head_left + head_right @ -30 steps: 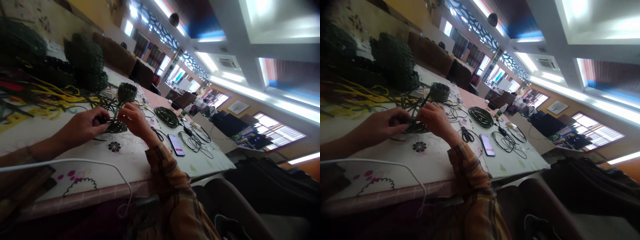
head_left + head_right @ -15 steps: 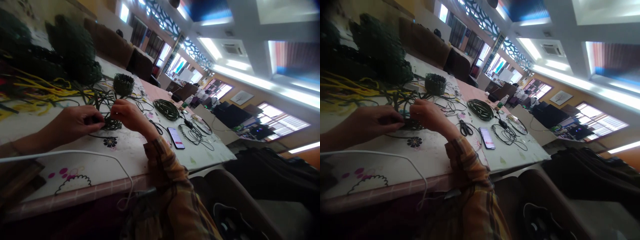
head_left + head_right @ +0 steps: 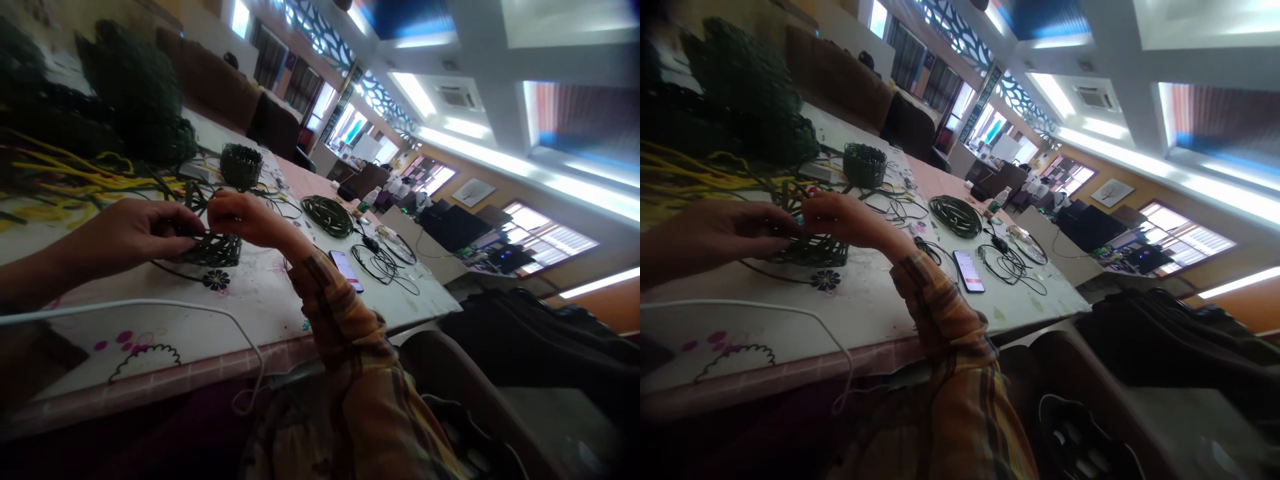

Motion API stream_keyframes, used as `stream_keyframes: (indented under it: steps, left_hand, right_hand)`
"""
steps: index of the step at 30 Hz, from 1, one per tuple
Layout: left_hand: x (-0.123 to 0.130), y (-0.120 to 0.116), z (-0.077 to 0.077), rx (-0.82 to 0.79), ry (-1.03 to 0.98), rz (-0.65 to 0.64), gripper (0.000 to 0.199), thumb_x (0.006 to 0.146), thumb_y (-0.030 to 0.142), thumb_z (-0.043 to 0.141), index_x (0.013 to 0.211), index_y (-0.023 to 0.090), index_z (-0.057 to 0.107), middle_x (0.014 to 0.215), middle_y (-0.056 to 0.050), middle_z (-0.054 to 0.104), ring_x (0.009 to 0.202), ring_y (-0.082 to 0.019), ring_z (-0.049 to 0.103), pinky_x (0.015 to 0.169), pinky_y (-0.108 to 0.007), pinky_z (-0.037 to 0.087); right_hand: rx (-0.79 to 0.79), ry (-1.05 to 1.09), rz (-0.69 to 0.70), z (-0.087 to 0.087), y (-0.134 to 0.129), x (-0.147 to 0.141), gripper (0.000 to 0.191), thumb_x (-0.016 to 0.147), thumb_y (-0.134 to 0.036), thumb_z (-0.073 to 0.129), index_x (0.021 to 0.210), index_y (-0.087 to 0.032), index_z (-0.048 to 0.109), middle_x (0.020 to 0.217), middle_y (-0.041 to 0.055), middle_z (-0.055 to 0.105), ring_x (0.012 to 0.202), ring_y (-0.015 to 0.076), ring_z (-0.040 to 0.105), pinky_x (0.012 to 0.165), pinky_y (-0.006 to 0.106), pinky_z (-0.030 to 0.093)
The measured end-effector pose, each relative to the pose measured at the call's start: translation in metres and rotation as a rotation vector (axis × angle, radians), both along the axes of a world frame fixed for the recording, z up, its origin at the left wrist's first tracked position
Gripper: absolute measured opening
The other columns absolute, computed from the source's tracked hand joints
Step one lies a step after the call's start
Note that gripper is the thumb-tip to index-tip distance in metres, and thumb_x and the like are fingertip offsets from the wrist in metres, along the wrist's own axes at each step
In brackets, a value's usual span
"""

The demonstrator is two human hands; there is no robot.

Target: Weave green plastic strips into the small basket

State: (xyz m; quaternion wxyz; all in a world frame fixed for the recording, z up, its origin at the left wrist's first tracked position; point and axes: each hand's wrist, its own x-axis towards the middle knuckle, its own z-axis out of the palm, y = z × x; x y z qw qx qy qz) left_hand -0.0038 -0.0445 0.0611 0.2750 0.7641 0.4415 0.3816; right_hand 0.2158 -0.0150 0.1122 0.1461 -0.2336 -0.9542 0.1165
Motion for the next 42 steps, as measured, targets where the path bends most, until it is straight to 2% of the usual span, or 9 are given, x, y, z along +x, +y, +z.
stream_keyframes:
  steps: [3,6,11,16,20,27,31,34,42]
  left_hand:
    - [-0.003,0.004,-0.001,-0.113,-0.015,-0.125,0.051,0.064,0.056,0.069,0.098,0.02,0.073,0.079,-0.002,0.073,0.066,-0.019,0.065,0.055,-0.025,0.048]
    - [-0.004,0.005,-0.001,-0.099,-0.038,-0.157,0.047,0.069,0.054,0.066,0.1,0.02,0.072,0.083,-0.002,0.072,0.067,-0.018,0.065,0.056,-0.024,0.049]
    - [0.003,-0.001,-0.008,-0.009,-0.067,-0.092,0.037,0.07,0.051,0.062,0.089,0.021,0.072,0.075,-0.001,0.07,0.06,-0.017,0.062,0.054,-0.025,0.048]
    - [0.007,0.003,-0.018,-0.002,-0.083,-0.079,0.039,0.07,0.052,0.062,0.091,0.021,0.071,0.079,-0.004,0.071,0.068,-0.019,0.065,0.056,-0.027,0.05]
    - [0.007,0.005,-0.017,-0.069,-0.151,-0.071,0.042,0.068,0.053,0.064,0.093,0.02,0.068,0.079,-0.005,0.07,0.064,-0.018,0.064,0.054,-0.027,0.05]
    - [0.014,-0.005,-0.021,-0.092,-0.245,-0.025,0.038,0.068,0.053,0.066,0.09,0.021,0.067,0.072,-0.002,0.066,0.055,-0.015,0.059,0.05,-0.026,0.049]
    - [0.019,-0.011,-0.022,-0.078,-0.23,-0.015,0.041,0.068,0.051,0.066,0.096,0.021,0.069,0.078,-0.003,0.07,0.059,-0.016,0.063,0.053,-0.026,0.052]
    - [0.019,-0.014,-0.025,-0.067,-0.166,-0.012,0.047,0.069,0.054,0.064,0.101,0.021,0.071,0.07,-0.001,0.069,0.053,-0.016,0.061,0.049,-0.024,0.049]
    - [0.015,-0.02,-0.038,0.129,-0.015,0.115,0.043,0.074,0.057,0.062,0.103,0.027,0.076,0.076,0.0,0.071,0.061,-0.017,0.061,0.054,-0.025,0.045]
  right_hand:
    - [-0.026,0.022,0.01,-0.001,0.001,0.0,0.009,0.096,-0.014,0.055,0.088,-0.014,0.058,0.087,-0.0013,0.055,0.083,0.0086,0.049,0.079,0.024,0.043]
    - [-0.001,-0.012,0.007,0.001,0.005,-0.003,0.018,0.097,-0.014,0.053,0.079,-0.016,0.053,0.081,-0.0023,0.051,0.082,0.0092,0.048,0.08,0.024,0.043]
    - [0.044,-0.058,-0.014,-0.006,0.003,-0.006,0.021,0.097,-0.015,0.054,0.077,-0.018,0.05,0.08,-0.0038,0.051,0.08,0.0086,0.049,0.078,0.023,0.044]
    - [0.121,-0.044,-0.064,-0.017,-0.01,-0.005,0.015,0.098,-0.016,0.054,0.083,-0.018,0.053,0.088,-0.0014,0.055,0.082,0.0096,0.051,0.076,0.023,0.043]
    - [0.243,-0.004,-0.13,-0.02,-0.018,-0.002,0.012,0.101,-0.017,0.049,0.092,-0.017,0.056,0.095,0.0017,0.056,0.087,0.0116,0.053,0.079,0.025,0.042]
    - [0.502,0.007,-0.307,-0.039,-0.044,0.001,0.022,0.1,-0.009,0.042,0.087,-0.017,0.057,0.088,0.0033,0.053,0.085,0.0156,0.049,0.078,0.028,0.039]
    - [0.457,0.112,-0.37,-0.051,-0.056,0.008,0.021,0.104,-0.019,0.043,0.089,-0.018,0.058,0.091,0.0035,0.054,0.085,0.0141,0.05,0.076,0.026,0.04]
    - [0.422,0.214,-0.404,-0.061,-0.058,0.016,0.023,0.105,-0.028,0.044,0.09,-0.018,0.059,0.089,0.0029,0.054,0.082,0.0126,0.052,0.076,0.024,0.042]
    - [0.345,0.604,-0.538,-0.093,-0.065,0.025,0.021,0.102,-0.029,0.05,0.085,-0.018,0.058,0.083,0.0025,0.057,0.077,0.0114,0.055,0.074,0.023,0.045]
